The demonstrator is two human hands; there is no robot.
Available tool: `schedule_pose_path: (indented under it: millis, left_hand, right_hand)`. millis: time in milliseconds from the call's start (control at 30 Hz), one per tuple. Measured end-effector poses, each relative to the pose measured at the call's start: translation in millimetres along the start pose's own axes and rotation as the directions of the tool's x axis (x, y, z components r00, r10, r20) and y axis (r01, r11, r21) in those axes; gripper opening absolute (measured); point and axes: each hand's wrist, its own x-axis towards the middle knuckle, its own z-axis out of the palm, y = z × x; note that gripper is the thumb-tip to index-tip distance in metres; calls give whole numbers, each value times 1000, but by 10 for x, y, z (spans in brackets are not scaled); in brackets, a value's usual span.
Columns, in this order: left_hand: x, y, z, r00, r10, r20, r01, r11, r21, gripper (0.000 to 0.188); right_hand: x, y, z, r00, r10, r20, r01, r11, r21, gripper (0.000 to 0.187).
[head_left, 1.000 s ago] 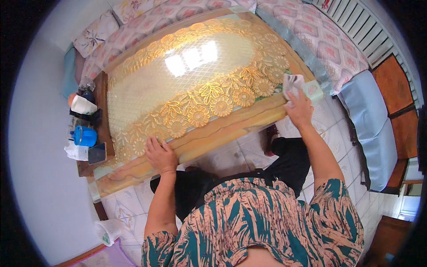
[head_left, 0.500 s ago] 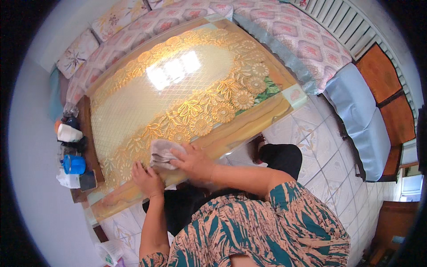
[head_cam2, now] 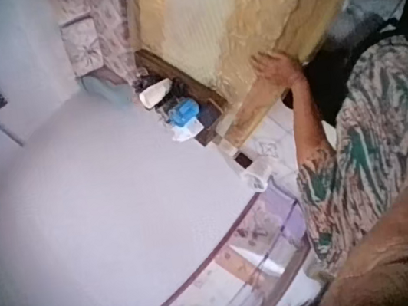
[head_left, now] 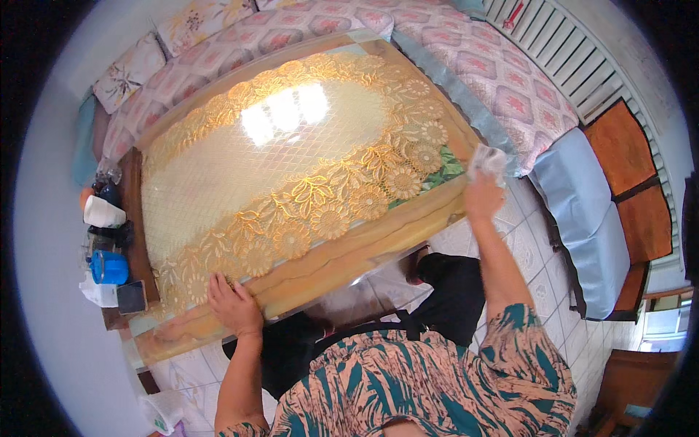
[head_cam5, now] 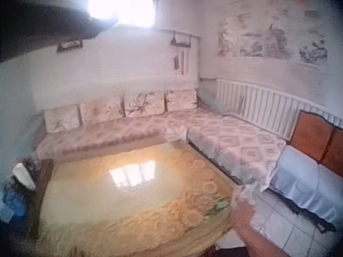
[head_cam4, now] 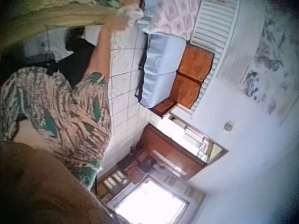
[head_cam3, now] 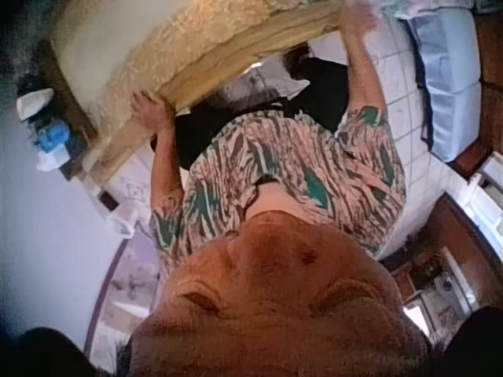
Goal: The person wipes the glass surface and decorative lace border of a table using a cloth. They then wipe the top surfaces and sides of a white radiator and its wooden trim.
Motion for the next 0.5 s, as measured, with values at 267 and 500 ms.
schedule_pose_path:
  millis: [267, 500]
  left_hand:
    - [26, -55, 30, 1000, 5, 22, -4, 999, -45, 46]
    - [19, -56, -1, 999, -12, 36, 14, 998, -63, 46]
  right_hand:
    - [-2137, -2265, -893, 434, -880, -193, 617, 134, 775, 35]
    - [-1208, -2885, -302, 518, -804, -294, 666, 163, 728, 27]
